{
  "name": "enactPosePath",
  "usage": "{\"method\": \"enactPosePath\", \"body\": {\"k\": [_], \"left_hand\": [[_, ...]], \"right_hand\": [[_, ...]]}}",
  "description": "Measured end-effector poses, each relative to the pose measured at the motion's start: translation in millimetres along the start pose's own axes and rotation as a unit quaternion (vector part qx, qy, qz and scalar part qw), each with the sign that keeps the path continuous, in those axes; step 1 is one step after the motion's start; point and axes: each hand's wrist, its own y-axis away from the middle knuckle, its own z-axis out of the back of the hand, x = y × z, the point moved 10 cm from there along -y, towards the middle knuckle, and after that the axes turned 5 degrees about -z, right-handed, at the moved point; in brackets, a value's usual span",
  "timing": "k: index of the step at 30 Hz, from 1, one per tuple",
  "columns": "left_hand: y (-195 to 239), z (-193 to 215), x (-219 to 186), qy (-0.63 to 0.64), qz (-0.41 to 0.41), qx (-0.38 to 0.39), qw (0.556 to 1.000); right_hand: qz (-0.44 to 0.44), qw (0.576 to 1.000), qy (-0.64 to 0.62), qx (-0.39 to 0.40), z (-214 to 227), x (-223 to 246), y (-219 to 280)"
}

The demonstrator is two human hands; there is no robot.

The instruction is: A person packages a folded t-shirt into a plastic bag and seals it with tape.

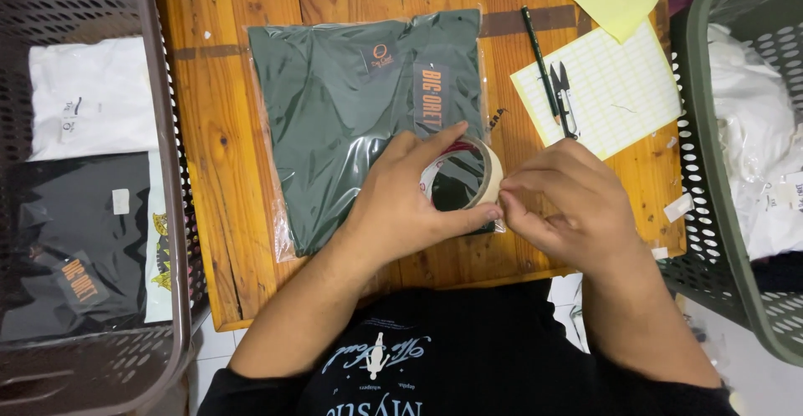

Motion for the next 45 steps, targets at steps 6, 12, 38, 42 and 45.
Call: {"method": "enactPosePath", "body": {"k": [6,12,38,42,45], "left_hand": [[0,-8,2,-0.041,-0.009,0.024,0.999],[3,-16,-7,-0.016,-0.006,0.1,0.995],[7,-21,-9,-0.038,0.011,0.142,0.989],[8,-10,-26,0.016,-0.092,0.079,0.992],[10,-11,-26,0.013,-0.095,0.091,0.991]], "right_hand": [[-0.013,0.996,0.064,0.058,-13,-8,4],[-0.008,0.997,0.037,0.068,-17,-11,7],[-0.133,0.984,-0.097,0.065,-6,-19,23],[-0.158,0.98,-0.112,0.052,-9,-28,24],[-0.152,0.985,-0.068,0.044,-6,-22,23]]}}
